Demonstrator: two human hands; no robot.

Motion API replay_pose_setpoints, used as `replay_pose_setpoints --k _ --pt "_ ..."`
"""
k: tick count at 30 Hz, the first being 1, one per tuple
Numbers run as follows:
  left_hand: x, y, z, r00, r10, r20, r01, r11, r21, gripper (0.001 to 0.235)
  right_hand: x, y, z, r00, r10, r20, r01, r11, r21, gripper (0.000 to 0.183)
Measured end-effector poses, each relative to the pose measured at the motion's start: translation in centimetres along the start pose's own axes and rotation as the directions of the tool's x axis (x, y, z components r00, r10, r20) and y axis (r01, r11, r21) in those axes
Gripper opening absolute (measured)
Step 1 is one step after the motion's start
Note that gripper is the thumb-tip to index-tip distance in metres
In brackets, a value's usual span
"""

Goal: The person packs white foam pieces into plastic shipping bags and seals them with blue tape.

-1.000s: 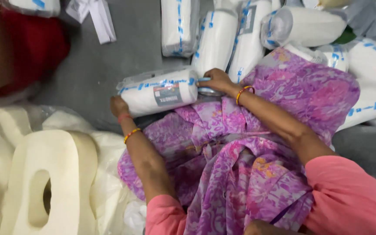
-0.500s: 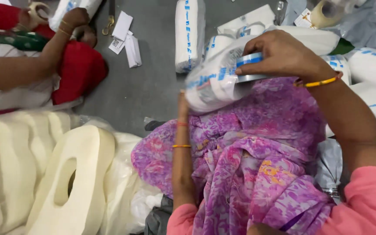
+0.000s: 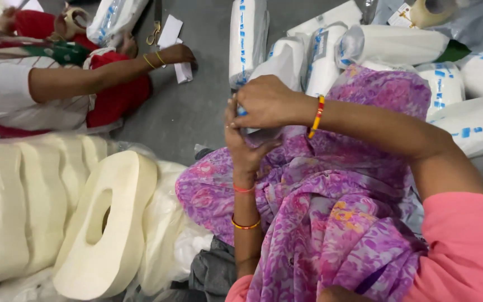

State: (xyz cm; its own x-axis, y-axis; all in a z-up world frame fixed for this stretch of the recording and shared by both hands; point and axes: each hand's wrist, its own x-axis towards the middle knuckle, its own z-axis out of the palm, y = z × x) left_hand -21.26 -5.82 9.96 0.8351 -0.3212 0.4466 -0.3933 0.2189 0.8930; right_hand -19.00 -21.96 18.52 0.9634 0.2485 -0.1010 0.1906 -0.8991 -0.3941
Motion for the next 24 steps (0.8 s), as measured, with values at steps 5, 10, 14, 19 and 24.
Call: replay_pose_setpoints --k 5,10,14,19,24 --pt "-1.1 -1.0 -0.9 0.984 -0.130 -0.120 0.158 0.953 0.257 0.114 0.8 -0.3 -1.9 0.971 -0.182 0.156 0.155 0.973 0.170 0.056" --pt "-1.4 -1.5 -3.7 0.990 -0.083 -0.112 0.123 0.900 0.419 0.087 0.4 1.5 -1.2 0.930 -0.362 0.062 0.237 0.722 0.650 0.057" --pt "-0.9 -2.2 -5.3 0.997 -0.036 -0.063 0.062 0.875 0.481 0.075 1.1 4.5 -1.0 0.945 -0.316 0.086 0.240 0.846 0.476 0.057" --pt "-0.7 -2.9 -8.5 0.991 -0.068 -0.119 0.102 0.946 0.308 0.057 0.2 12.5 1.9 0.972 0.141 0.187 -0.172 0.972 0.161 0.061" --pt "-0.1 -2.6 -10.5 0.989 -0.144 -0.036 0.148 0.925 0.351 0.059 2.4 13.3 14.1 0.986 0.123 -0.109 -0.069 0.913 0.403 0.060"
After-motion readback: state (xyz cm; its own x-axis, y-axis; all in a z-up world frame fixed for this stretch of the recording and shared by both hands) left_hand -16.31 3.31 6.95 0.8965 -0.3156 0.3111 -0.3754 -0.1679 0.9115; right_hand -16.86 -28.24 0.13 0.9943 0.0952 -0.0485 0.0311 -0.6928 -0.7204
